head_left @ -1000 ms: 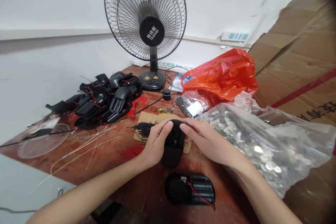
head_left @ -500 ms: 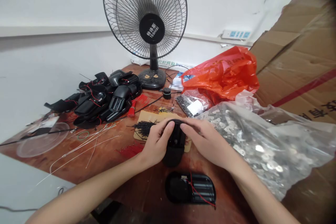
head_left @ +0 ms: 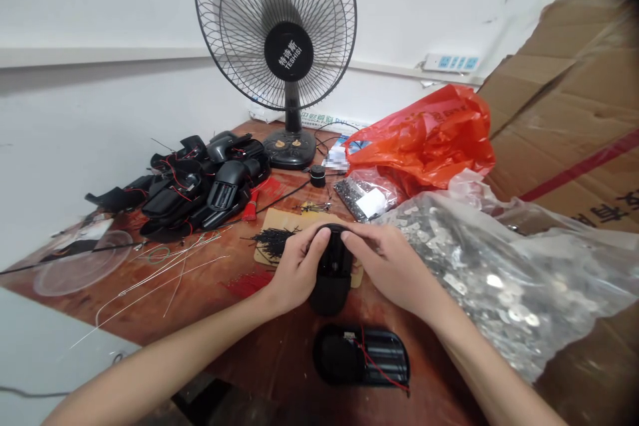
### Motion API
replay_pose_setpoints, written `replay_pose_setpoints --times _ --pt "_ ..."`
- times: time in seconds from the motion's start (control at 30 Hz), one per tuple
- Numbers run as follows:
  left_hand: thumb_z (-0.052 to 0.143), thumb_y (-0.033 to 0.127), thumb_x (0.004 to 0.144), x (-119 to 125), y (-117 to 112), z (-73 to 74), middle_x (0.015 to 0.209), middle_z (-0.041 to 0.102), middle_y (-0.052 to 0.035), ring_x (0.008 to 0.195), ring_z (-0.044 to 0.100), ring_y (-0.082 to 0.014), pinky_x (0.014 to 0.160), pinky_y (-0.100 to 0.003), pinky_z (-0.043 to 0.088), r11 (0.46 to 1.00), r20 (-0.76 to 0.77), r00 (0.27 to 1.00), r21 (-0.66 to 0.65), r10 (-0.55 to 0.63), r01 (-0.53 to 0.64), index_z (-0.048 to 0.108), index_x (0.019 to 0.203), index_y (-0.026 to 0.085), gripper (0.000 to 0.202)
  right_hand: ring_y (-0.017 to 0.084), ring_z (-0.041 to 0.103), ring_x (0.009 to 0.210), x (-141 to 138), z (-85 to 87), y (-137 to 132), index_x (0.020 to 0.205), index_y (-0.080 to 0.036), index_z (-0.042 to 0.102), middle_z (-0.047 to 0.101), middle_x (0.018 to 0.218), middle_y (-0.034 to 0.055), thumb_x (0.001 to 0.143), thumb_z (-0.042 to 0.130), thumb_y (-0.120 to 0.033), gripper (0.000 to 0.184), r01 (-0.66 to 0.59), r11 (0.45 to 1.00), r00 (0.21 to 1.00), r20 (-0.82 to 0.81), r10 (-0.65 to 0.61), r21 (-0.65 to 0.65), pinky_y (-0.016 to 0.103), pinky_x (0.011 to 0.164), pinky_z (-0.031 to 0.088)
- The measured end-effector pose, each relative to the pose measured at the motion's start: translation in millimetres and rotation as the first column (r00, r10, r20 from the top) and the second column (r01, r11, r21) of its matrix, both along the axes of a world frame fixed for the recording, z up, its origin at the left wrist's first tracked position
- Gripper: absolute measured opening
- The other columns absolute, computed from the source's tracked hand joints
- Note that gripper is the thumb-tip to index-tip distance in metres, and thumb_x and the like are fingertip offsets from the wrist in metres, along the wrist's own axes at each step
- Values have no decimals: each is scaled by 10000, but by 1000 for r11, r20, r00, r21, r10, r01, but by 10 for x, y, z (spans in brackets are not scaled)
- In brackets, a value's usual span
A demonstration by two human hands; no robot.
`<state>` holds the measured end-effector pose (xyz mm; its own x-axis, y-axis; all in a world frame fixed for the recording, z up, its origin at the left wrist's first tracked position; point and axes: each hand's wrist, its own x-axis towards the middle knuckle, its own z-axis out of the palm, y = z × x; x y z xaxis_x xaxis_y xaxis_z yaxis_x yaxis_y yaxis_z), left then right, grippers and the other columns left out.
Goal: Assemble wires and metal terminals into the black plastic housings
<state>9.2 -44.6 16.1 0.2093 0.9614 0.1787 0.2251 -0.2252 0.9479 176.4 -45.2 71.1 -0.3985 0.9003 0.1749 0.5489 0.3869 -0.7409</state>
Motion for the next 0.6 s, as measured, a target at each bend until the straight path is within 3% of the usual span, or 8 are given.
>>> replay_pose_setpoints --times 0.13,0.33,0.47,0.6 --pt "329 565 878 2 28 -44 1233 515 -76 935 539 98 851 38 433 998 86 996 -62 4 2 562 1211 39 665 148 603 783 22 18 16 930 -175 684 669 859 -3 992 408 -316 316 -53 998 998 41 55 -39 294 764 439" --pt "321 570 881 -1 54 -93 1248 506 -73 945 545 92 882 23 447 996 164 986 -88 3 12 575 1181 32 665 139 608 1053 37 -11 39 1221 -227 640 672 1143 -12 1017 385 -324 341 -115 993 992 50 116 -15 290 968 415" --pt "341 571 874 16 46 -88 1233 514 -65 937 536 103 854 37 432 997 110 993 -75 35 -27 571 1186 40 658 153 577 1153 16 -85 38 1253 -217 617 632 1255 -1 1022 372 -332 356 -80 997 995 53 80 5 303 1016 398" --pt "319 570 882 29 60 -94 1265 494 -61 1032 540 88 910 37 433 998 61 998 -62 25 -22 557 1223 61 658 182 607 1111 -23 -134 53 1196 -200 653 656 1213 14 1008 389 -308 342 8 998 996 84 -12 56 333 978 423"
